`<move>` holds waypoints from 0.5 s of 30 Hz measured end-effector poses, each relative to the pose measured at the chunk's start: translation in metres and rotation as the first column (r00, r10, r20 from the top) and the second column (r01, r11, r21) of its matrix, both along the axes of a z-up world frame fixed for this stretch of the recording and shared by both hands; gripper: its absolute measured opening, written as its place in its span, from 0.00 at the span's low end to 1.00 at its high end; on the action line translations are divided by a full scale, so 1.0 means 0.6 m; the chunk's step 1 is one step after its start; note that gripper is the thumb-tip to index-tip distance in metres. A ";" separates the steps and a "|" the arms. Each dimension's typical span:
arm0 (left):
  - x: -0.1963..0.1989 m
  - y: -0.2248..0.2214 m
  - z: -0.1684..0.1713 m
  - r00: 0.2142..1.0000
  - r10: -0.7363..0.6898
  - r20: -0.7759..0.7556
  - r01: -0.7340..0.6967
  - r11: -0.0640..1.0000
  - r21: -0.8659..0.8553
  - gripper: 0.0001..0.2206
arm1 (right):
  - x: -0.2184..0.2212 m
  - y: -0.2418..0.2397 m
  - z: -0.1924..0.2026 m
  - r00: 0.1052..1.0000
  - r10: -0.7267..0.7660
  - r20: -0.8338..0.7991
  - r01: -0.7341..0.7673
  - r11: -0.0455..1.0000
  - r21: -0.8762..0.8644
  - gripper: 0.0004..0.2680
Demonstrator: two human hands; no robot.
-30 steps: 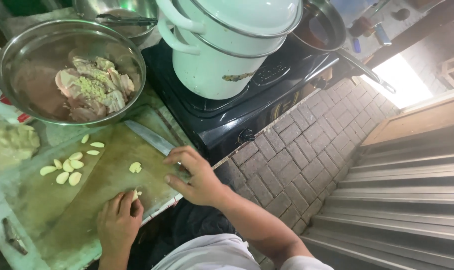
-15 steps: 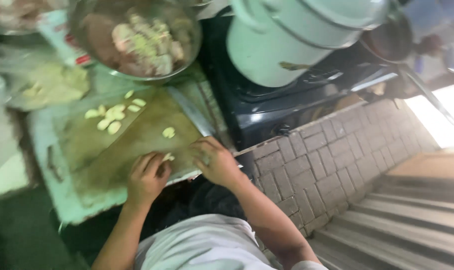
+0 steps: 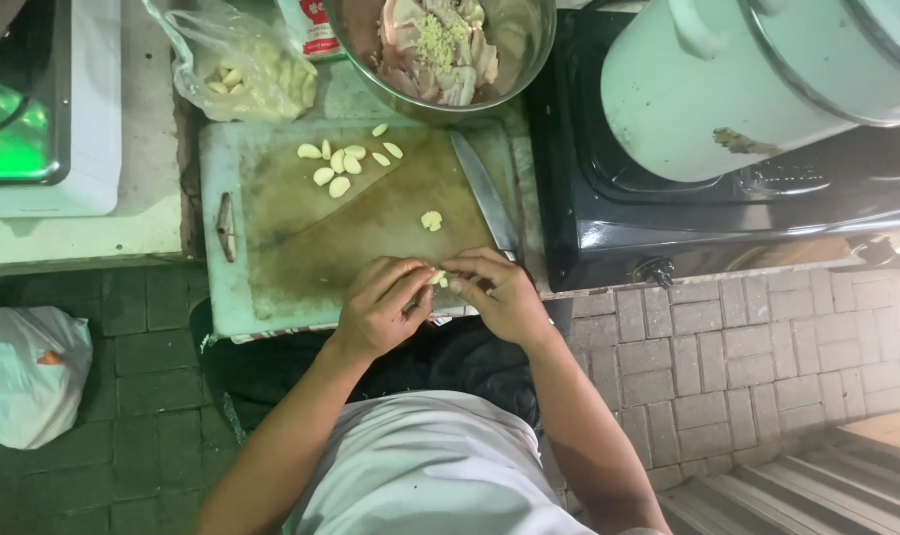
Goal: Cutting and mincing garlic cloves on a wooden cutting board using a kitchen knife.
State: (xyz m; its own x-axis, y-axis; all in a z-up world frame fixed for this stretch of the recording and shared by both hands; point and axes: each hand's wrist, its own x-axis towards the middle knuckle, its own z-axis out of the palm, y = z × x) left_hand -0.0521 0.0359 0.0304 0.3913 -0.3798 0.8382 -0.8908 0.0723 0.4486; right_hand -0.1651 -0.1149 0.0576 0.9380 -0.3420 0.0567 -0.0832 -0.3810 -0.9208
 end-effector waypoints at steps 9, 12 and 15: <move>0.013 -0.012 -0.047 0.998 -0.040 -0.054 0.038 0.999 -0.022 0.04 | -0.013 -0.035 -0.058 0.997 -0.082 0.001 0.081 0.982 0.169 0.03; 0.036 -0.021 -0.076 0.973 -0.007 -0.232 0.034 0.993 0.111 0.06 | -0.037 -0.043 -0.047 0.972 -0.234 -0.018 0.232 0.971 -0.057 0.02; 0.056 -0.046 -0.084 0.955 0.039 -0.295 0.017 0.983 0.184 0.06 | -0.080 -0.039 -0.013 0.949 -0.301 -0.093 0.275 0.936 -0.221 0.03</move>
